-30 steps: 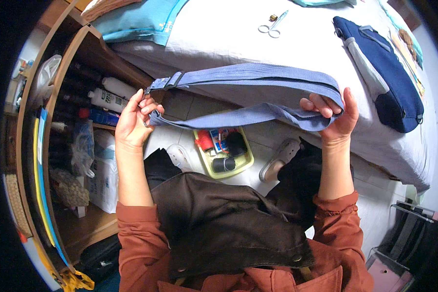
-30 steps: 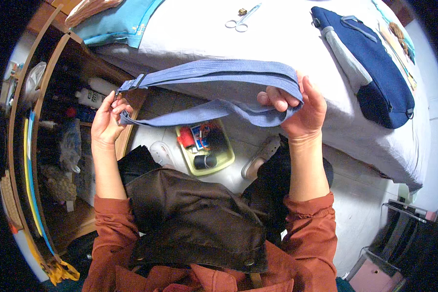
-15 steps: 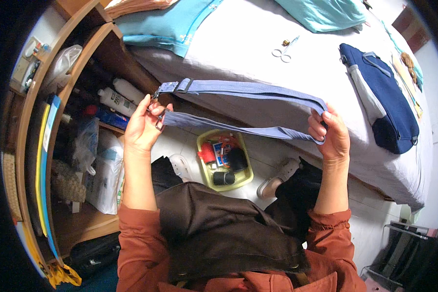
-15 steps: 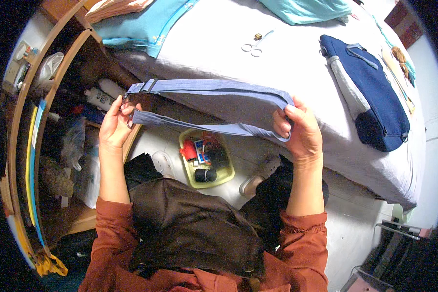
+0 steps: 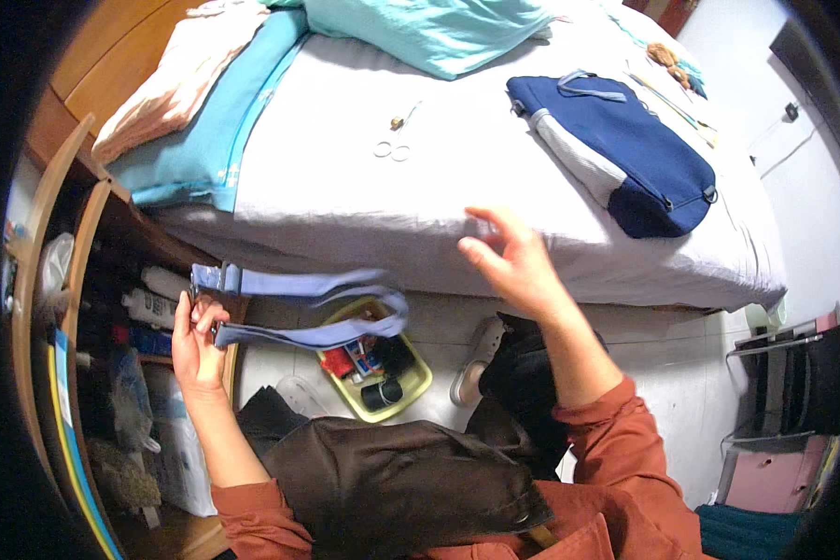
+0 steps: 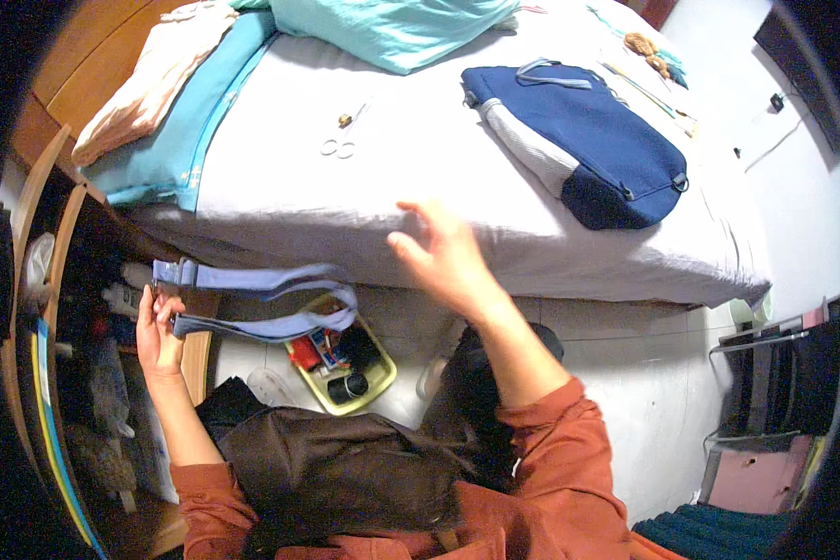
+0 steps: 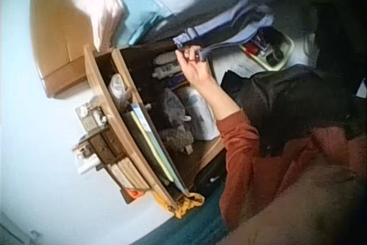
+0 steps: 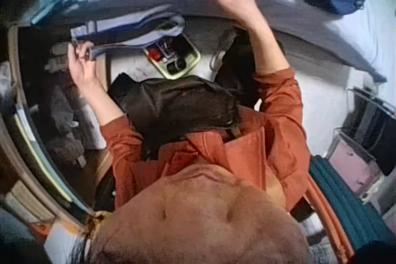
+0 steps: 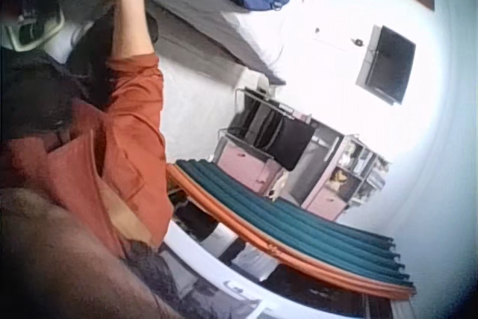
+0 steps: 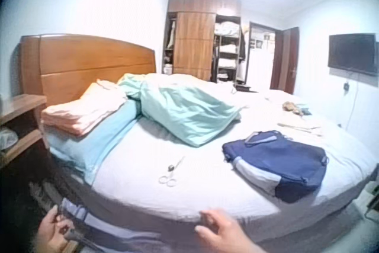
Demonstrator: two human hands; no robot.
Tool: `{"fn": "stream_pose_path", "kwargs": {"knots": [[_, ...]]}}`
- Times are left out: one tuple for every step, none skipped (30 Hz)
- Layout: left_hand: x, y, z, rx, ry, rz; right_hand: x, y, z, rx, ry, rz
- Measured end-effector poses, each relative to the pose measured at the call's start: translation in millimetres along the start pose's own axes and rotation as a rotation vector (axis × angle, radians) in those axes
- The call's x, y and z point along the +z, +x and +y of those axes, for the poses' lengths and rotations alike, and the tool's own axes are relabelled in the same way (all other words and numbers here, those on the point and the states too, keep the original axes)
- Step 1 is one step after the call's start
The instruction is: The person retrieves a stool and moves it into a bedroom, then gathers sewing supplies including scissors and a basket of thread. They remove a metal buckle from a blue bag strap, cut the strap with scissors, and reattach the buckle to the strap.
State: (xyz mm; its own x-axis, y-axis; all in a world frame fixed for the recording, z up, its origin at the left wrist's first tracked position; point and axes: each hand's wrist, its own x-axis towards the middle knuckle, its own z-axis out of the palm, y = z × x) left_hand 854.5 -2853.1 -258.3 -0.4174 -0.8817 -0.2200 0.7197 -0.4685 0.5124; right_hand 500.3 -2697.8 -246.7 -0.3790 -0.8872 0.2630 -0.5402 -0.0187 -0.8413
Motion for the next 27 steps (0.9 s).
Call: {"fn": "stream_pose_path", "kwargs": {"knots": [[2, -3, 0, -0.016, 0.019, -0.078, -17, 5, -3, -0.172, -0.175, 0.084], [1, -4, 0, 0.021, 0.088, -0.049, -34, 16, -1, -0.273, -0.307, 0.146], [-4, 0, -1, 0.016, 0.112, -0.050, -50, 32, 1, -0.371, -0.453, 0.201], [-5, 2, -4, 0.012, 0.141, -0.058, -66, 43, 6, -0.372, -0.658, 0.247], [-5, 4, -5, 0.008, 0.170, -0.068, -80, 53, 9, -0.367, -0.864, 0.296], [-8, 9, -7, 0.000, 0.168, -0.057, -88, 64, 21, -0.280, -1.010, 0.323], [-2, 10, -12, 0.033, 0.203, -0.016, -93, 72, 39, -0.186, -1.149, 0.351], [-4, 15, -11, 0.014, 0.198, -0.023, -100, 77, 55, -0.044, -1.220, 0.287], [-8, 22, -12, -0.007, 0.193, -0.031, -110, 81, 81, 0.027, -1.285, 0.276], [-11, 24, -10, 0.014, 0.226, 0.030, -115, 88, 76, 0.284, -1.082, 0.145], [-16, 29, -9, -0.002, 0.244, 0.061, -121, 89, 91, 0.222, -1.174, 0.326], [-18, 35, -11, 0.021, 0.278, 0.119, -140, 90, 100, 0.181, -1.105, 0.423], [-17, 38, -16, 0.041, 0.313, 0.193, -145, 88, 101, 0.143, -1.030, 0.502], [-20, 37, -15, 0.056, 0.325, 0.183, -141, 80, 81, 0.051, -0.763, 0.483], [-21, 34, -13, 0.048, 0.308, 0.216, -139, 70, 52, -0.038, -0.495, 0.468], [-19, 34, -12, 0.023, 0.324, 0.178, -141, 60, 40, -0.109, -0.419, 0.438], [-23, 29, -11, -0.003, 0.347, 0.163, -134, 48, 33, -0.168, -0.330, 0.391], [-22, 30, -8, -0.014, 0.316, 0.121, -128, 36, 18, -0.142, -0.349, 0.316], [-28, 28, -6, -0.028, 0.290, 0.109, -120, 28, 15, -0.037, -0.457, 0.159], [-25, 28, -9, -0.038, 0.315, 0.085, -115, 21, 22, -0.142, -0.623, 0.028], [-14, 20, -8, -0.050, 0.341, 0.066, -108, 14, 26, -0.258, -0.772, -0.112], [-7, 11, -7, -0.063, 0.348, 0.102, -83, 8, 16, -0.431, -0.847, -0.055], [2, -2, 0, -0.056, 0.351, 0.125, -54, 3, -5, -0.626, -0.914, 0.022], [5, -15, 5, -0.005, 0.406, 0.159, -29, -4, -18, -0.603, -0.736, -0.038], [1, -27, 12, 0.055, 0.467, 0.189, 3, -13, -24, -0.540, -0.459, -0.143], [-19, -39, 27, 0.033, 0.464, 0.082, 39, -26, -23, -0.486, -0.279, -0.247], [-21, -45, 28, 0.100, 0.546, 0.160, 69, -34, -8, -0.385, -0.225, -0.380]]}}
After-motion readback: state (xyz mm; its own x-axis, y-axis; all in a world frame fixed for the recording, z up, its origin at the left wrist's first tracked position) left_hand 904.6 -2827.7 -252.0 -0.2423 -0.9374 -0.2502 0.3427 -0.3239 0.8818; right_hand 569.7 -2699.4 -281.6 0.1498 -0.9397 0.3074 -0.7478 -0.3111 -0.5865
